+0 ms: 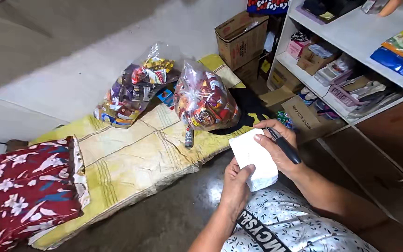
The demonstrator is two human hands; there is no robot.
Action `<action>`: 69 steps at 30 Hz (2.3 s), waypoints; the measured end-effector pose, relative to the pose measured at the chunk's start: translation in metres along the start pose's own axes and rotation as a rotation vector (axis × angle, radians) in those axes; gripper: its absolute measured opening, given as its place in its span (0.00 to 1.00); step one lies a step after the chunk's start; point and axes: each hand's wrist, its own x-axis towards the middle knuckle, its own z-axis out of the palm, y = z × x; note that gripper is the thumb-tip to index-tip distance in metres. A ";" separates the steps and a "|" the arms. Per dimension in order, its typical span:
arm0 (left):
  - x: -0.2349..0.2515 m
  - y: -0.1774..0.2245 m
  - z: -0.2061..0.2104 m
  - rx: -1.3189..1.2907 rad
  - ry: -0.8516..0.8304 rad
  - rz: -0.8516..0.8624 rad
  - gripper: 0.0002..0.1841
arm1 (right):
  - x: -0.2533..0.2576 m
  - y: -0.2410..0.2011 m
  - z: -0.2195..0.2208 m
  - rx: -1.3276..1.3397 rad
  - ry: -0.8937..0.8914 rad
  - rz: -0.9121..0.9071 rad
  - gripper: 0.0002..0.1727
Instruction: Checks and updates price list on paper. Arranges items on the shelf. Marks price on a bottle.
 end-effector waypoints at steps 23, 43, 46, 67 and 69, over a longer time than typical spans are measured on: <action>0.001 0.000 -0.001 0.009 0.017 -0.010 0.13 | -0.001 0.002 0.000 -0.028 0.002 -0.009 0.16; 0.000 -0.003 -0.001 -0.008 -0.005 0.011 0.13 | -0.003 0.002 -0.002 -0.056 -0.006 -0.009 0.16; -0.001 -0.003 -0.002 0.010 -0.006 0.020 0.14 | -0.003 0.000 -0.002 -0.074 0.002 -0.001 0.16; 0.001 -0.002 -0.001 0.027 0.015 0.012 0.14 | -0.002 0.002 0.000 -0.057 -0.007 -0.016 0.16; 0.001 -0.002 -0.002 0.025 0.009 0.012 0.14 | -0.002 0.003 -0.001 -0.051 -0.010 -0.017 0.16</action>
